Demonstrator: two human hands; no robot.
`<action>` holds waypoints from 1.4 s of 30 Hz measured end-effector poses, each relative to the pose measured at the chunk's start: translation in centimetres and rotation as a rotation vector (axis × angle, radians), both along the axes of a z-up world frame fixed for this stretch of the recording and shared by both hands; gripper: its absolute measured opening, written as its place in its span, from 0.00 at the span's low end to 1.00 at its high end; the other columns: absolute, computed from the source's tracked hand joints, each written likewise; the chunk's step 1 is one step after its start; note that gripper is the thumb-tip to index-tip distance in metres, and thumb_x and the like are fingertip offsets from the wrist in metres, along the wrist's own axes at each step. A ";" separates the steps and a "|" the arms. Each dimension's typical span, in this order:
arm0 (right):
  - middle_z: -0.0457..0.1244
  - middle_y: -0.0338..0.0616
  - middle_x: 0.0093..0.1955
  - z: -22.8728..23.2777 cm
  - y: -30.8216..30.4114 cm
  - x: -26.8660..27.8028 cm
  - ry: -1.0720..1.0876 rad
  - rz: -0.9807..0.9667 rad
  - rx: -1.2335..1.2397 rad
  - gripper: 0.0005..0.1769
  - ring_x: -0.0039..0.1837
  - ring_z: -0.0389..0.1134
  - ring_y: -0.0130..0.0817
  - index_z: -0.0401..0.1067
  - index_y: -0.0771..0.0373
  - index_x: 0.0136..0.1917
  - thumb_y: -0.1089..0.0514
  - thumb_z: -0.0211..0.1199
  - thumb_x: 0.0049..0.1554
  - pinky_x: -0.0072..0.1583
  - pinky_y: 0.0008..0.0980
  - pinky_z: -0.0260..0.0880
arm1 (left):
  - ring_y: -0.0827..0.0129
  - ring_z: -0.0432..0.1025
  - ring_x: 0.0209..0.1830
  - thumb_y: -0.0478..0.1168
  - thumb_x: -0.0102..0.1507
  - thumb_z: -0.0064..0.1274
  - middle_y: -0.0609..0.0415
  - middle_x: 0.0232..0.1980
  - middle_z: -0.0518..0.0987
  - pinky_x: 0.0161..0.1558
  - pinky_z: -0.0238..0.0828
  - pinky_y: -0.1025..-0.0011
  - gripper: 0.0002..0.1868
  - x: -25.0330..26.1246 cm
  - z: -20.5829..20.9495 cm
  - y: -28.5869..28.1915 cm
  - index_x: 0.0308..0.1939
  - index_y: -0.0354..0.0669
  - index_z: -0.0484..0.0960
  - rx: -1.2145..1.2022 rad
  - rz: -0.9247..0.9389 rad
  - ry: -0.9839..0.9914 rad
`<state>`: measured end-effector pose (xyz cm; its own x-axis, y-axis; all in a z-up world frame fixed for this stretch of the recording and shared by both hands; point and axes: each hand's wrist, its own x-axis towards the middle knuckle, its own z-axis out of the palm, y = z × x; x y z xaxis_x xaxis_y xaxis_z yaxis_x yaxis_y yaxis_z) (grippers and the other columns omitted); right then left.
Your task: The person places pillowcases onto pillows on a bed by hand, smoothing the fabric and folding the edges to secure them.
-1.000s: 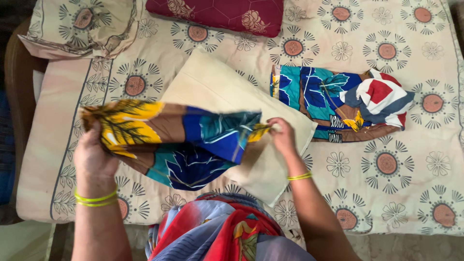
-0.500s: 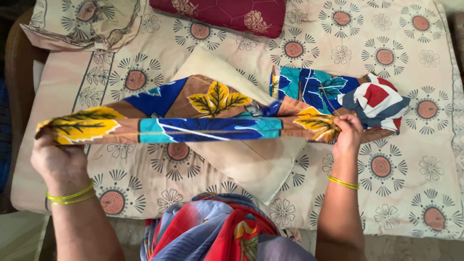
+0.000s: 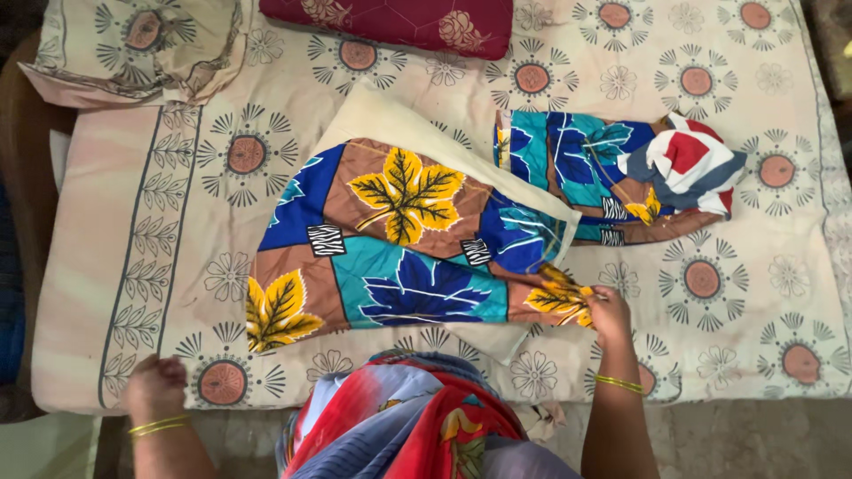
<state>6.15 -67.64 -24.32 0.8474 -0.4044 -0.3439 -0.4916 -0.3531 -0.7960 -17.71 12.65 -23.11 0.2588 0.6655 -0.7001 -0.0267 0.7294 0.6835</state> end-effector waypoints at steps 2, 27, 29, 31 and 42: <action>0.70 0.44 0.44 -0.5 0.7 -1.4 0.128 0.055 0.016 0.16 0.42 0.69 0.31 0.76 0.66 0.55 0.56 0.67 0.56 0.44 0.33 0.70 | 0.68 0.71 0.26 0.37 0.70 0.45 0.49 0.35 0.79 0.27 0.68 0.75 0.06 1.5 -0.9 -1.6 0.48 0.41 0.75 -0.009 -0.138 0.149; 0.69 0.46 0.42 10.0 2.8 -5.9 0.046 0.052 0.831 0.22 0.34 0.68 0.32 0.72 0.68 0.57 0.45 0.58 0.66 0.34 0.30 0.68 | 0.42 0.76 0.54 0.54 0.66 0.49 0.33 0.50 0.83 0.57 0.71 0.53 0.24 9.4 -4.2 -11.5 0.44 0.34 0.86 0.868 -1.631 0.878; 0.69 0.45 0.45 11.5 2.3 -5.1 -0.098 0.019 0.900 0.22 0.36 0.69 0.32 0.72 0.65 0.61 0.44 0.56 0.68 0.34 0.28 0.68 | 0.48 0.70 0.43 0.52 0.75 0.47 0.40 0.42 0.78 0.45 0.65 0.54 0.24 11.4 -4.3 -10.5 0.41 0.30 0.81 0.549 -1.407 0.519; 0.69 0.44 0.51 13.7 1.8 -4.3 -0.264 -0.001 1.003 0.21 0.40 0.71 0.31 0.71 0.62 0.66 0.44 0.55 0.71 0.36 0.27 0.70 | 0.69 0.65 0.27 0.39 0.69 0.36 0.54 0.33 0.77 0.29 0.59 0.73 0.19 12.7 -3.5 -8.2 0.47 0.38 0.85 0.080 -0.980 -0.043; 0.61 0.59 0.72 28.1 1.9 -3.7 -0.844 -0.146 1.248 0.26 0.74 0.60 0.57 0.64 0.70 0.71 0.47 0.44 0.73 0.73 0.56 0.55 | 0.53 0.80 0.52 0.27 0.73 0.45 0.40 0.51 0.83 0.60 0.77 0.54 0.15 16.9 26.8 -7.1 0.64 0.31 0.77 0.119 -0.640 -0.993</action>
